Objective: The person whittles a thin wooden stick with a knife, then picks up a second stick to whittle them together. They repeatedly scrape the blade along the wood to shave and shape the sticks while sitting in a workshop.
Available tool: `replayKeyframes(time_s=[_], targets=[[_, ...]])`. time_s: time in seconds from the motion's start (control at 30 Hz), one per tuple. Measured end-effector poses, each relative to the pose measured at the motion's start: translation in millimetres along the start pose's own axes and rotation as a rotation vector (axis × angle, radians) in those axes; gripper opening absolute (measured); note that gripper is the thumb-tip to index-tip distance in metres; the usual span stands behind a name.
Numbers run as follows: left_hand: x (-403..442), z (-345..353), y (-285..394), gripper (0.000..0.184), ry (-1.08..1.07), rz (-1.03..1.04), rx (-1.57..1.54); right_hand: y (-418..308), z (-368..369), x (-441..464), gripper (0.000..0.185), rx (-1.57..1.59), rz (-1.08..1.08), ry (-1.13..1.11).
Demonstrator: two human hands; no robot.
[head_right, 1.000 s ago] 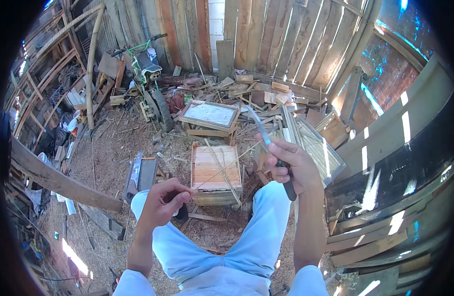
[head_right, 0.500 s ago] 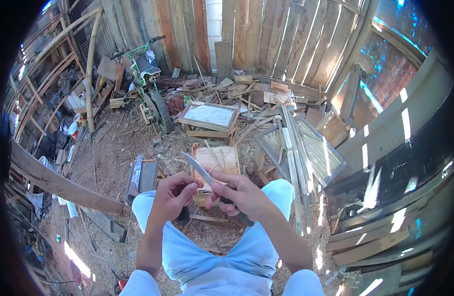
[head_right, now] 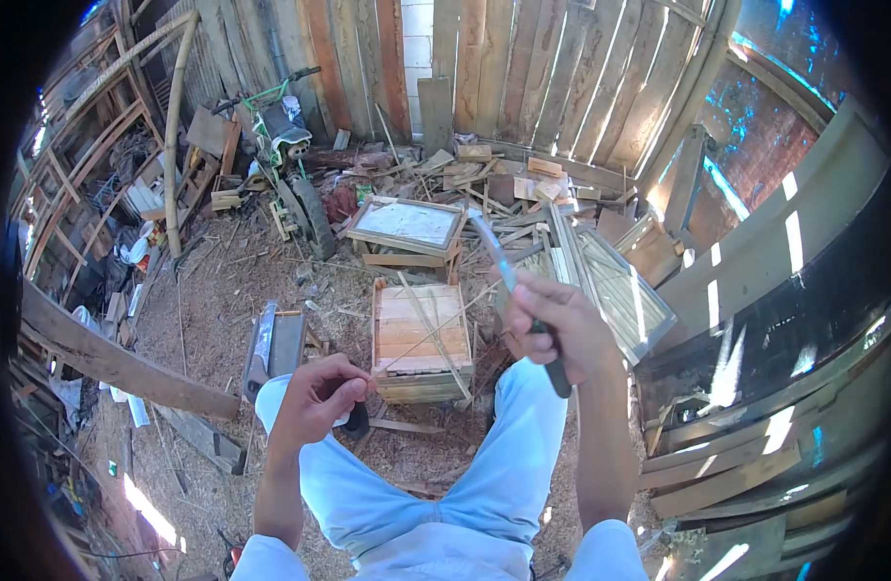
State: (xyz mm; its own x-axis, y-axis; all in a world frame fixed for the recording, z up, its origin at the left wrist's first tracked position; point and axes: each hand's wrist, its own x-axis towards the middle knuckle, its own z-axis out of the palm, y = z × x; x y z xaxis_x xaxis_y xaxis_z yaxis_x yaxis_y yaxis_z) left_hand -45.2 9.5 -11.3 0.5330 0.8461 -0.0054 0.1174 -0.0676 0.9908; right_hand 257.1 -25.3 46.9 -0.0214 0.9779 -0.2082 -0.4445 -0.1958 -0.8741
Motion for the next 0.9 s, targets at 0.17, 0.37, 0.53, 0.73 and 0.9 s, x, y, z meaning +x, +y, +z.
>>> replayKeyframes(time_s=[0.17,0.37,0.53,0.73,0.9], targets=[[-1.4,-8.4,-8.3,0.009,0.108,0.005,0.053,-12.4,-22.6,2.5,0.042,0.008,-0.201,0.168],[23.3,18.4,-2.4,0.007,0.244,0.254,0.196,40.7,29.1,-6.6,0.051,-0.183,0.078,-0.216],[22.9,30.2,16.0,0.007,0.217,0.291,0.337,61.8,43.9,6.2,0.050,-0.121,0.185,-0.309],[14.8,28.7,20.0,0.008,0.226,0.385,0.424,52.3,25.4,9.2,0.044,-0.017,0.237,-0.316],[5.5,21.4,17.4,0.009,0.198,0.384,0.488,32.1,10.9,9.8,0.035,0.022,0.162,-0.163]])
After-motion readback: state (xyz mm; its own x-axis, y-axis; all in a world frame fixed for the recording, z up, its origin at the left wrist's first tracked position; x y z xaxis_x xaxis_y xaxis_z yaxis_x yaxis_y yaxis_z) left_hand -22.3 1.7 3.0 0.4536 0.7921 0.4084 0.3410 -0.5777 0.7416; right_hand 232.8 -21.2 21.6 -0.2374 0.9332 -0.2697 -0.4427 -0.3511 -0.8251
